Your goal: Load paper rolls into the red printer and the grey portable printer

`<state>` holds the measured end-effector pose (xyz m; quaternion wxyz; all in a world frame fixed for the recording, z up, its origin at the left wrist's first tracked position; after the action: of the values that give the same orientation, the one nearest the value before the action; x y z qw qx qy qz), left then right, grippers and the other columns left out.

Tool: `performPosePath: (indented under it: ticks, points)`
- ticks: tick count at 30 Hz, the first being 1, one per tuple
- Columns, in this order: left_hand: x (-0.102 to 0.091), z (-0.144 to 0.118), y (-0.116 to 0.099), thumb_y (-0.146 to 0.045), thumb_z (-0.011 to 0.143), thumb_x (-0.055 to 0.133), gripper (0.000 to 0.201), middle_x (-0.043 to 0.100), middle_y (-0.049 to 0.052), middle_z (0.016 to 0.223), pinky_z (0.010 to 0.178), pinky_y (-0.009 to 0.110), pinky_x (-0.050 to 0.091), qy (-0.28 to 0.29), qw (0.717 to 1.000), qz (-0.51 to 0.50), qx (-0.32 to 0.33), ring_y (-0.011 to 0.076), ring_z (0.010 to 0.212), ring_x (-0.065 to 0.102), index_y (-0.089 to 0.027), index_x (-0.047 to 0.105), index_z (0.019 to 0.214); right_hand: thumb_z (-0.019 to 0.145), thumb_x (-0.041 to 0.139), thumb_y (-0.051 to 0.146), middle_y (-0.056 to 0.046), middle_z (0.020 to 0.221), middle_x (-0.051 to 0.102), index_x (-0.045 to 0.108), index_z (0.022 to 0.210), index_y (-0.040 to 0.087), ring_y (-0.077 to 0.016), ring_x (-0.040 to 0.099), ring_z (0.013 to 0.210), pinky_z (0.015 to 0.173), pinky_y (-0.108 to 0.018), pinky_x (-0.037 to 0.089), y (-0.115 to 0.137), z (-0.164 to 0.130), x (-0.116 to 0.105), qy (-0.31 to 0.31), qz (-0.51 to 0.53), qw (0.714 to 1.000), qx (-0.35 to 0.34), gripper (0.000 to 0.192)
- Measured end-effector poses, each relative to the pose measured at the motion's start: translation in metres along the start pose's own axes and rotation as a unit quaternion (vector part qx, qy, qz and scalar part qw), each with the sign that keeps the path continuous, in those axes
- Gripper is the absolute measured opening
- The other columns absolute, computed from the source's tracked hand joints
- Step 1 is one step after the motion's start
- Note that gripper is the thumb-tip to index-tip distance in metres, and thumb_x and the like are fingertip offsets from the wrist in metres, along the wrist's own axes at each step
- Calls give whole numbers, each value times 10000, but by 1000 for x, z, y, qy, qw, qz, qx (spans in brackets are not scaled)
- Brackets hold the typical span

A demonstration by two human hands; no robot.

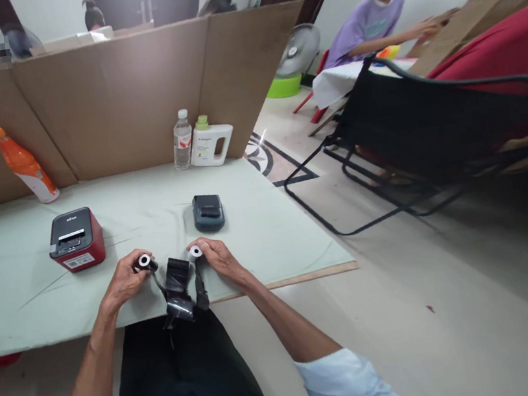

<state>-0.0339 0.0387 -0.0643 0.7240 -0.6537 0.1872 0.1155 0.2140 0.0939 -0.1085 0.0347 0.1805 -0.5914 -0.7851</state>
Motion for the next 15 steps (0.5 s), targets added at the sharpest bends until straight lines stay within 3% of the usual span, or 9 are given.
performPosePath:
  ticks: [8, 11, 15]
  points:
    - [21, -3, -12, -144, 753, 515, 326, 685, -1, 846, 689, 248, 462, 38, 995, 85, 25, 157, 757, 605, -184, 709, 1012, 1021, 454, 515, -43, 817, 710, 753, 901, 180, -201, 638, 794, 773, -311, 492, 5, 7, 18, 16, 6, 1000, 0, 465]
    - [29, -5, -11, -127, 766, 505, 412, 723, 17, 930, 759, 267, 495, 49, 994, 99, 27, 171, 817, 640, -182, 718, 1115, 1023, 449, 542, -40, 811, 704, 742, 886, 179, -197, 622, 784, 769, -309, 489, 4, 4, 14, 4, 7, 1000, 4, 486]
    - [26, -7, 2, -129, 789, 535, 547, 744, 50, 980, 820, 293, 539, 22, 995, 96, 9, 181, 858, 678, -154, 671, 1318, 1010, 445, 600, -34, 798, 692, 737, 881, 174, -194, 614, 774, 751, -305, 497, -1, 3, 10, -3, 19, 1000, 22, 532]
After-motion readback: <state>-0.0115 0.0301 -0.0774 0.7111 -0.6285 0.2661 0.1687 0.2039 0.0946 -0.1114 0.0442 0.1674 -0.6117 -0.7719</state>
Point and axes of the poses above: each hand's wrist, its own z-axis towards the middle knuckle, its own x-axis out of the palm, y = z × x, the point moved 6 cm from there along z, towards the middle knuckle
